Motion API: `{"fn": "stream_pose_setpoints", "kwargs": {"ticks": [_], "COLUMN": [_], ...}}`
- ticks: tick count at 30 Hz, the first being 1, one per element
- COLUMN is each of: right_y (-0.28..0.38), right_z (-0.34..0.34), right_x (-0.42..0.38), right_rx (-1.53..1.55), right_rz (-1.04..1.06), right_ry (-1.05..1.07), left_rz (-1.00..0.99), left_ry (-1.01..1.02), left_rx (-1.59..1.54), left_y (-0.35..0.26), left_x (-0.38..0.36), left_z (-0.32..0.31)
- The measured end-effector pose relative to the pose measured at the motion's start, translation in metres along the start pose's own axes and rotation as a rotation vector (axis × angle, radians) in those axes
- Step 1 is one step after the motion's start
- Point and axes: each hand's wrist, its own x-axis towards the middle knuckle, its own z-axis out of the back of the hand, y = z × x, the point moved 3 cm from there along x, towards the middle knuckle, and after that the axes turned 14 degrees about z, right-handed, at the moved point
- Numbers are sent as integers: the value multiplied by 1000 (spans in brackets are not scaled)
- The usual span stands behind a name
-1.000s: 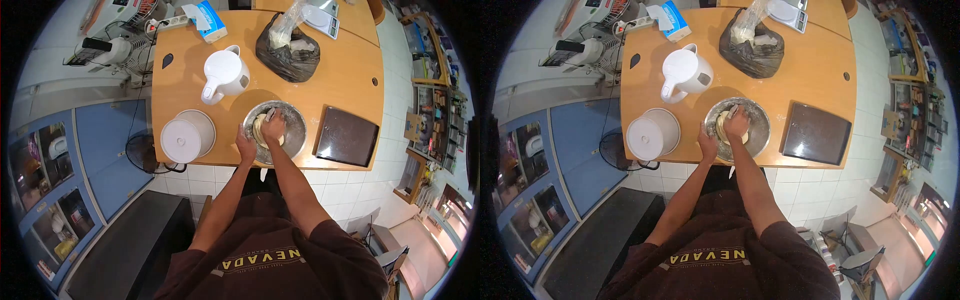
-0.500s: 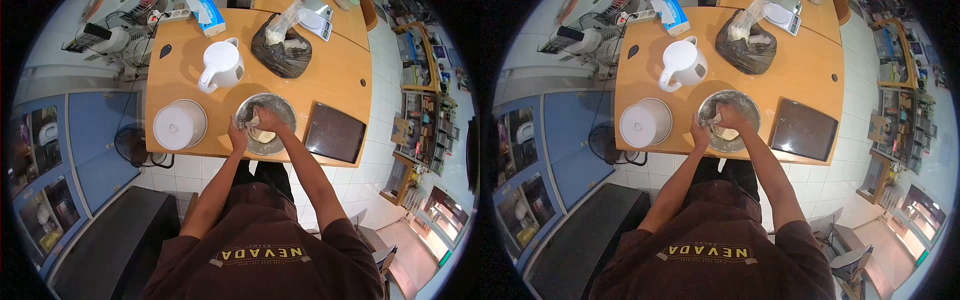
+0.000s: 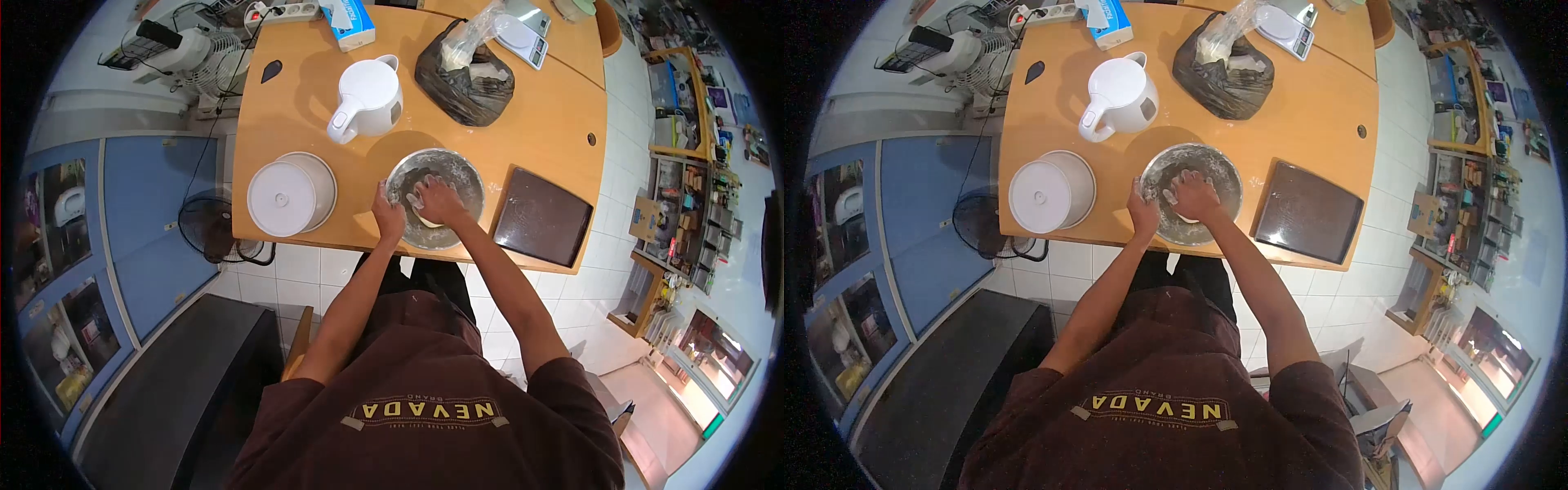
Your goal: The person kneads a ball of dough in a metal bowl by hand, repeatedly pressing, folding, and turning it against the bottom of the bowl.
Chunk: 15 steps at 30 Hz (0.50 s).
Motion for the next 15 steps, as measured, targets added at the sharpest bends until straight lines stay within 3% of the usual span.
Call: {"fn": "stream_pose_setpoints", "kwargs": {"ticks": [3,6,9,15], "right_y": [1,3,6,9], "right_z": [-7,-8,-11,-21], "right_x": [-7,-25,-23,-8], "right_rx": [-14,-88,-151,-86], "right_rz": [-5,52,22,-128], "right_ry": [54,-77,-210,-232], "left_rz": [-9,6,76,169], "left_ry": [-32,-2,37,-13], "left_rx": [-4,-58,-88,-46], "left_y": [-5,-5,1,19], "left_x": [-2,-2,0,-2], "left_z": [0,0,-1,-6]}}
